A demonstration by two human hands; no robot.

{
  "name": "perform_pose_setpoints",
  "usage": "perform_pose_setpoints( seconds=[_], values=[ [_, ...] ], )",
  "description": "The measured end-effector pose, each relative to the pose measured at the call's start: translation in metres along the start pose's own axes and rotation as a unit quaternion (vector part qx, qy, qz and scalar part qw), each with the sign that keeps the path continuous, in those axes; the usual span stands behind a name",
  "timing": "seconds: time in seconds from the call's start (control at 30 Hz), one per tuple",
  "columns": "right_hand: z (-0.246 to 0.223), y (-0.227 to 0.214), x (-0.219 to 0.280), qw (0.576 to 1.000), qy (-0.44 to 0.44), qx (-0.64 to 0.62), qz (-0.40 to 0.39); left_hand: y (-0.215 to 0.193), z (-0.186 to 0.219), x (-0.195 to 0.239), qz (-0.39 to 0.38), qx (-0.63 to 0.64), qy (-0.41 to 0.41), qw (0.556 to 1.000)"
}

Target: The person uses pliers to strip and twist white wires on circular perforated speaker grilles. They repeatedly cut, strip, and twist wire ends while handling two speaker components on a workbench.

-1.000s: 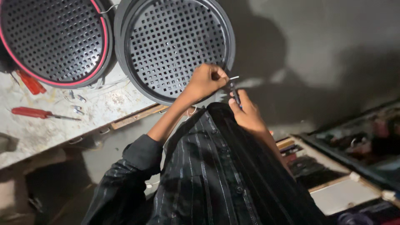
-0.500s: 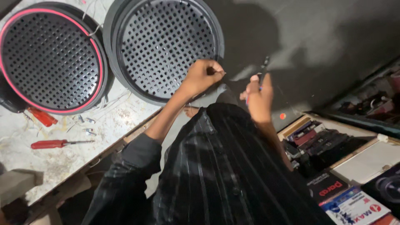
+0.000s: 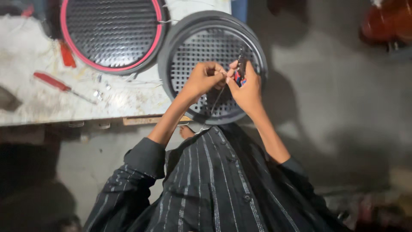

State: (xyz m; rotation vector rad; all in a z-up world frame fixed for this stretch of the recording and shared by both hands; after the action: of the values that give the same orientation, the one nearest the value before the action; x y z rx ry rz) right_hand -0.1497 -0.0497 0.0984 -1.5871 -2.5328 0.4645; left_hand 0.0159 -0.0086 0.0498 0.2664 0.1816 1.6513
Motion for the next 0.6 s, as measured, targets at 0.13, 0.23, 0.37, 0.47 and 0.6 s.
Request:
perform_pose_setpoints(
  seconds=[0.13, 0.23, 0.37, 0.47, 0.6],
  values=[
    [0.0, 0.015, -0.026, 0.996, -0.033, 0.033, -0.072, -0.019, 0.005, 0.004, 0.042, -0.065, 0.062, 0.995],
    [0.001, 0.021, -0.04, 0.992, -0.057, 0.055, -0.102, -0.023, 0.005, 0.005, 0.094, -0.105, 0.079, 0.987],
    [-0.001, 0.03, -0.047, 0.987, -0.063, 0.071, -0.131, -0.023, 0.005, 0.013, 0.152, -0.197, 0.094, 0.964],
    [-0.002, 0.031, -0.047, 0.984, -0.08, 0.078, -0.142, -0.022, 0.007, 0.017, 0.174, -0.252, 0.095, 0.947],
    [-0.001, 0.029, -0.049, 0.98, -0.098, 0.083, -0.154, -0.023, 0.01, 0.016, 0.191, -0.315, 0.068, 0.927]
  ],
)
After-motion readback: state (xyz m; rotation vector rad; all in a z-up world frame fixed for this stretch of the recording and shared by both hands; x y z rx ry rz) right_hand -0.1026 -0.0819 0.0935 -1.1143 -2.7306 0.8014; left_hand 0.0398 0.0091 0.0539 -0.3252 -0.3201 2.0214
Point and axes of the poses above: each hand's wrist, its own x-axis away from the middle knuckle, its own y-axis out of the palm, z = x × y, the point moved 2 cm from there along -x, towards the middle knuckle, and after that the axes turned 10 degrees about y, right-handed, at the moved point
